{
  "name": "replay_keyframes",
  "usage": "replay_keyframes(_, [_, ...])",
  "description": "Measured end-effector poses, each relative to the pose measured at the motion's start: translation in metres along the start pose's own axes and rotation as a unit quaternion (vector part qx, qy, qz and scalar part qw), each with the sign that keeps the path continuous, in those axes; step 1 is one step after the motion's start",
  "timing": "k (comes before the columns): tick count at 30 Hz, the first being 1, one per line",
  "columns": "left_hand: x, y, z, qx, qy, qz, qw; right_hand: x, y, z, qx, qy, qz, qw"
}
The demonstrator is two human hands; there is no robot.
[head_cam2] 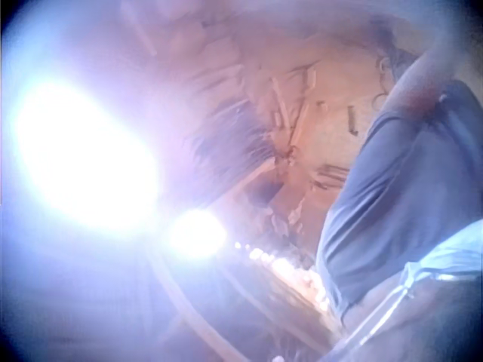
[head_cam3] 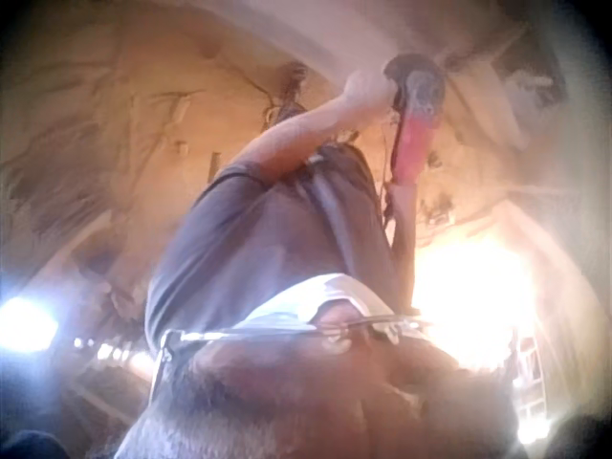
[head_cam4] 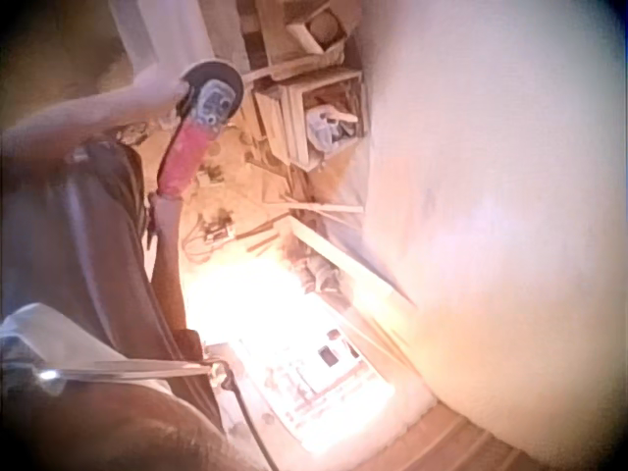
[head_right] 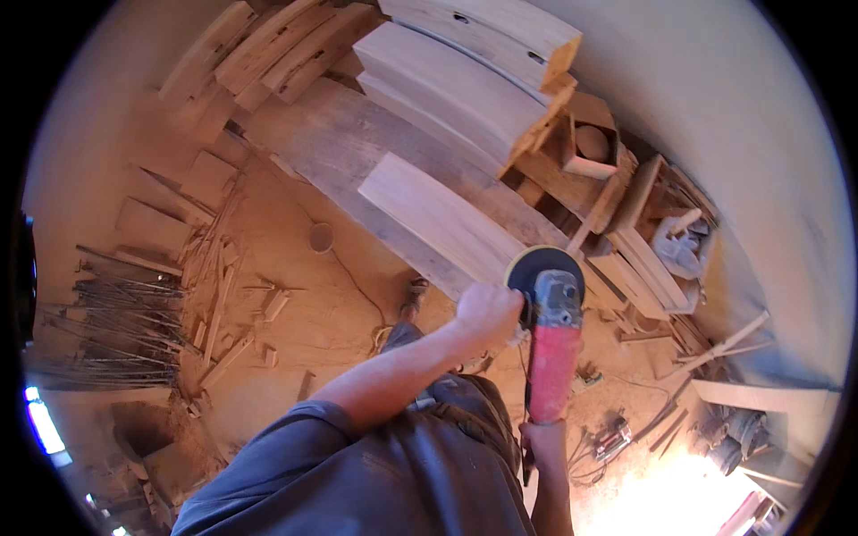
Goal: The person sands the surface of wood blocks using an angle grinder with a sanding disc, handling each block individually and placing it aside when finished.
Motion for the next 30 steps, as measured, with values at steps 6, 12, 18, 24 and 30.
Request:
replay_keyframes(6, [0.033, -0.012, 0.043, 0.068, 0.035, 0.051, 0.996, 0.017, -0.019, -0.027, -0.009, -0.019, 0.033, 0.999])
replay_keyframes(12, [0.123, -0.008, 0.116, 0.029, 0.014, 0.146, 0.989, 0.131, -0.017, -0.084, 0.041, 0.048, 0.06, 0.996])
replay_keyframes(18, [0.216, -0.005, 0.195, -0.006, -0.027, 0.221, 0.975, 0.231, -0.037, -0.141, 0.076, 0.126, 0.113, 0.983])
replay_keyframes(24, [0.247, -0.01, 0.208, -0.045, 0.008, 0.167, 0.985, 0.266, -0.024, -0.166, 0.06, 0.149, 0.057, 0.985])
replay_keyframes(30, [0.231, -0.01, 0.197, 0.011, 0.039, 0.139, 0.99, 0.226, -0.026, -0.165, 0.054, 0.202, 0.102, 0.972])
Point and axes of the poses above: each hand's wrist, its own y-axis away from the middle knuckle, its own z-axis out of the back of the hand, x = y × z, the point moved 6 cm from there along -y, towards the middle knuckle, and after that the axes turned 12 degrees about y, right-handed, at the moved point
